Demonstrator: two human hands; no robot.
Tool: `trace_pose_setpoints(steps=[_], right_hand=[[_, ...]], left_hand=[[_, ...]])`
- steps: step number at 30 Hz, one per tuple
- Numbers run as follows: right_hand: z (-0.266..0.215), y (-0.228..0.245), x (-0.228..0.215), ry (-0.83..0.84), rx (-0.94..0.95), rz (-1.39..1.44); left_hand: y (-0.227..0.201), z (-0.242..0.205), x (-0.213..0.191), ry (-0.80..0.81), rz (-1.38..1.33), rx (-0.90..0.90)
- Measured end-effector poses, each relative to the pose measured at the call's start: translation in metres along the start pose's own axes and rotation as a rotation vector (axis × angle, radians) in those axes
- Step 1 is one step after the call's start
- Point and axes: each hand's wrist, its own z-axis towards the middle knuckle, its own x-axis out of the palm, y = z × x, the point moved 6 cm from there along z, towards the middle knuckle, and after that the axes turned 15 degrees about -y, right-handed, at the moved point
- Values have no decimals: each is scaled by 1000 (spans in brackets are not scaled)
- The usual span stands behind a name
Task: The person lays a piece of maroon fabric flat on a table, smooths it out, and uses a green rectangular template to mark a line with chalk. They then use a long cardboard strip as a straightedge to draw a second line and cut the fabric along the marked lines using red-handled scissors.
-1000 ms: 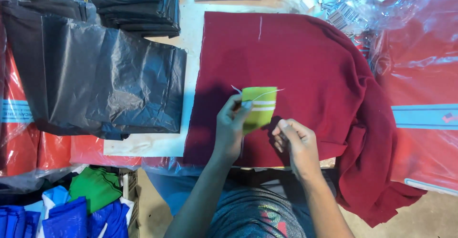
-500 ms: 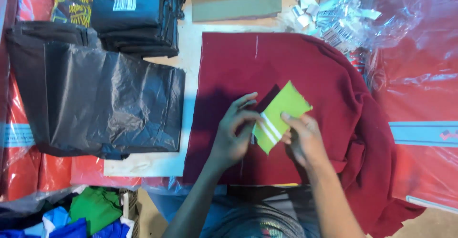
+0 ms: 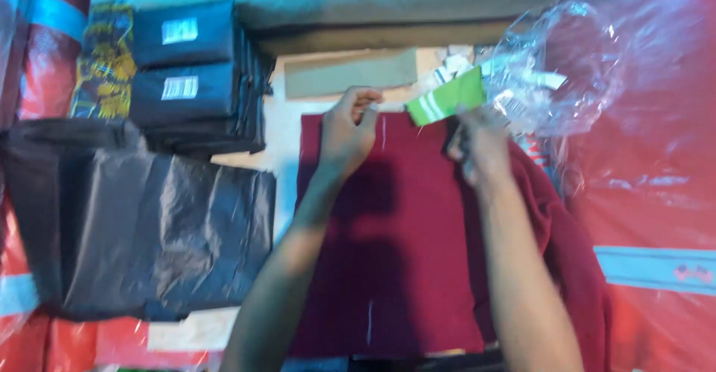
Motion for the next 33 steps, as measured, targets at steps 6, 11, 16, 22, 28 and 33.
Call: trace_pose_setpoints(steps=[6,11,16,22,28,33], right_hand=[[-2,-5,3,-53,27,-78],[7,7,18,-104,13,-55],[-14,28,26,-171,1,7],[-68,29,-2,-63,-110,-110],[-162,53,14,284,-568,-550],[-230,45,30,489,-880,-824]], left_hand=[[-7,42,3,73,809,624],[-13,63,11,260,1117,584],[-2,88,7,335,1182,571],[-78,56,-9,212,845,666],[-198,-19,-40,4,459,549],[-268,-62,-66,-143,186,487]])
